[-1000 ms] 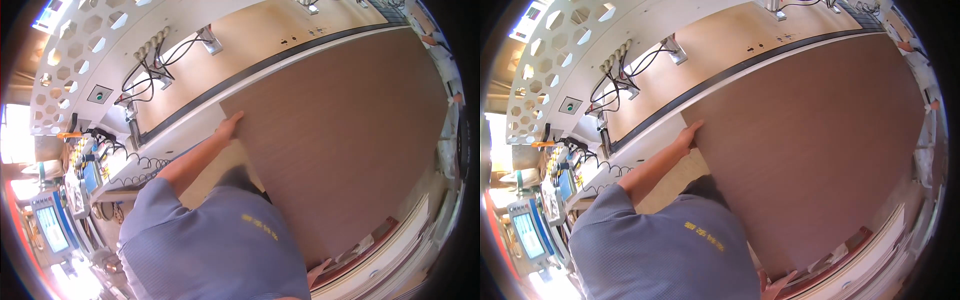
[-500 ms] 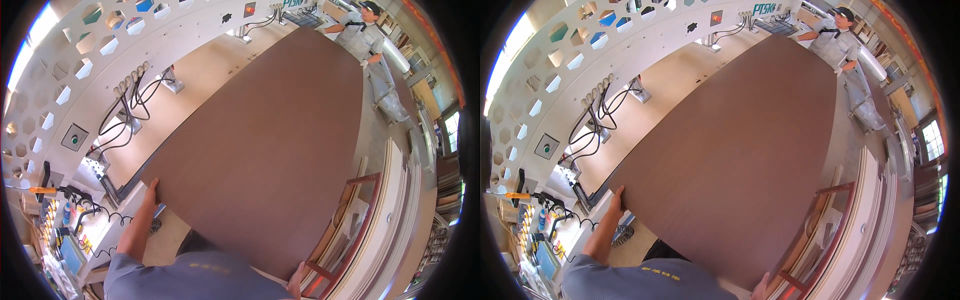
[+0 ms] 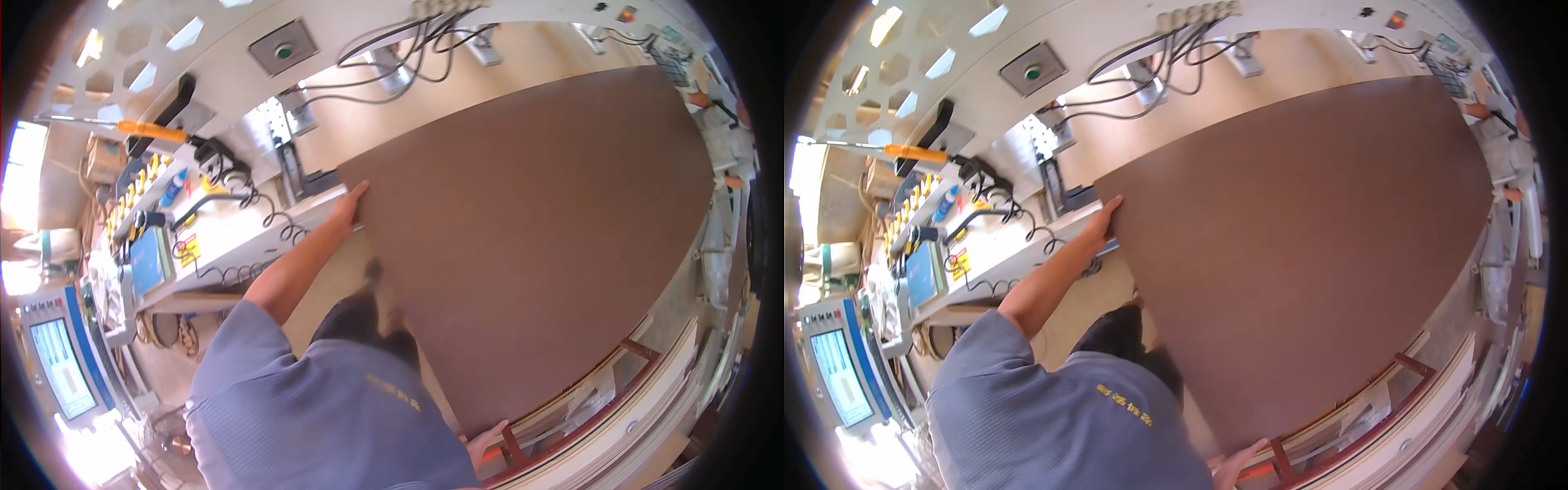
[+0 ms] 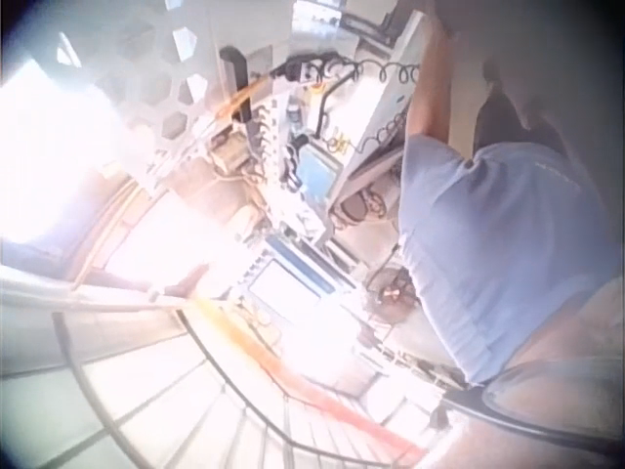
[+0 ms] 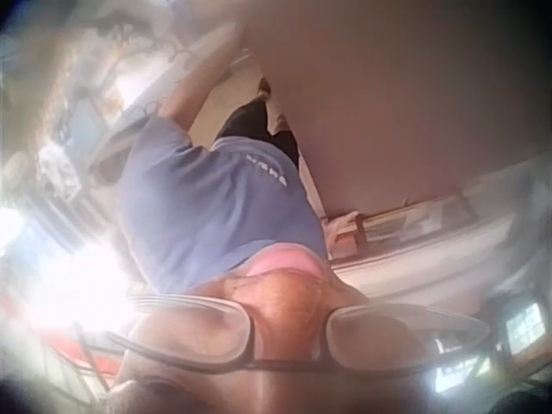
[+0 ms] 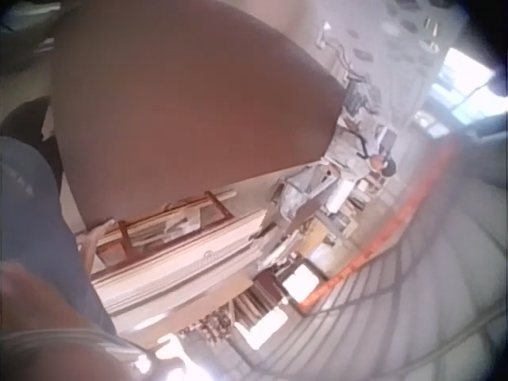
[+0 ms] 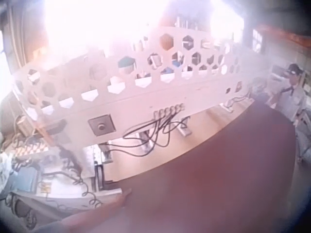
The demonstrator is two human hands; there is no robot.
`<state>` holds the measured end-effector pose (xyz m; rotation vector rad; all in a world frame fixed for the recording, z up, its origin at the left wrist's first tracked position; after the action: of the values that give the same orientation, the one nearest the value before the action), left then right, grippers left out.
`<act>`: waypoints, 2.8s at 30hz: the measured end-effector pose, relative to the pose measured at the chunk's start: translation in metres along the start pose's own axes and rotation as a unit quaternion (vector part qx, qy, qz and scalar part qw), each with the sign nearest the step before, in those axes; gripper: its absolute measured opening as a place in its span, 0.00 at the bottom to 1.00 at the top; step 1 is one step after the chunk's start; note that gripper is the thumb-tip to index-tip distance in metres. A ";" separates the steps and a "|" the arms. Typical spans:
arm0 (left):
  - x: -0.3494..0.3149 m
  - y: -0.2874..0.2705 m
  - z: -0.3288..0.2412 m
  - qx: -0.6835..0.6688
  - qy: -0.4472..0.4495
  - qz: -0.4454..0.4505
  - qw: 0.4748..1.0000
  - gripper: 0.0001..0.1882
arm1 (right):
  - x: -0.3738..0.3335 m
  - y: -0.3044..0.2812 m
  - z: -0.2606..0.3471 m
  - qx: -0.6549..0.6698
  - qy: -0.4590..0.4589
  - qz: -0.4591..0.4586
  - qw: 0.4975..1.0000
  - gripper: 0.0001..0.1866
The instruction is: The person wipes a brown wood panel with a wet cloth, helps another person carry it across a workshop, and then uses a metal scraper tool to remove material from the edge of the panel.
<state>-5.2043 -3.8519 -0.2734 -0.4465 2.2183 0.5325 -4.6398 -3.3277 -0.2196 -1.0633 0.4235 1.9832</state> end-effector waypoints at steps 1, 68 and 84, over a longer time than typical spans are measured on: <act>0.005 -0.008 0.000 -0.007 -0.007 -0.010 1.000 0.33 | -0.004 -0.002 0.002 -0.018 -0.011 -0.019 1.000 0.49; -0.072 -0.108 0.076 0.125 -0.056 0.205 0.969 0.30 | -0.043 0.525 -0.113 -0.031 0.069 0.256 0.964 0.33; -0.040 -0.125 0.009 0.193 0.157 0.124 0.961 0.27 | -0.046 0.591 -0.111 -0.083 0.055 0.248 0.964 0.34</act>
<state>-5.1144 -3.9482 -0.2766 -0.0454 2.6267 0.1478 -5.0368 -3.7750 -0.2966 -1.2684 0.6402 2.4402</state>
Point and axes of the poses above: each hand's wrist, its own x-axis towards the middle knuckle, its own y-axis out of the palm, z = x × y, the point moved 10 cm from there along x, towards the middle knuckle, and after that the axes turned 9 degrees about -x, right-handed, at the moved point
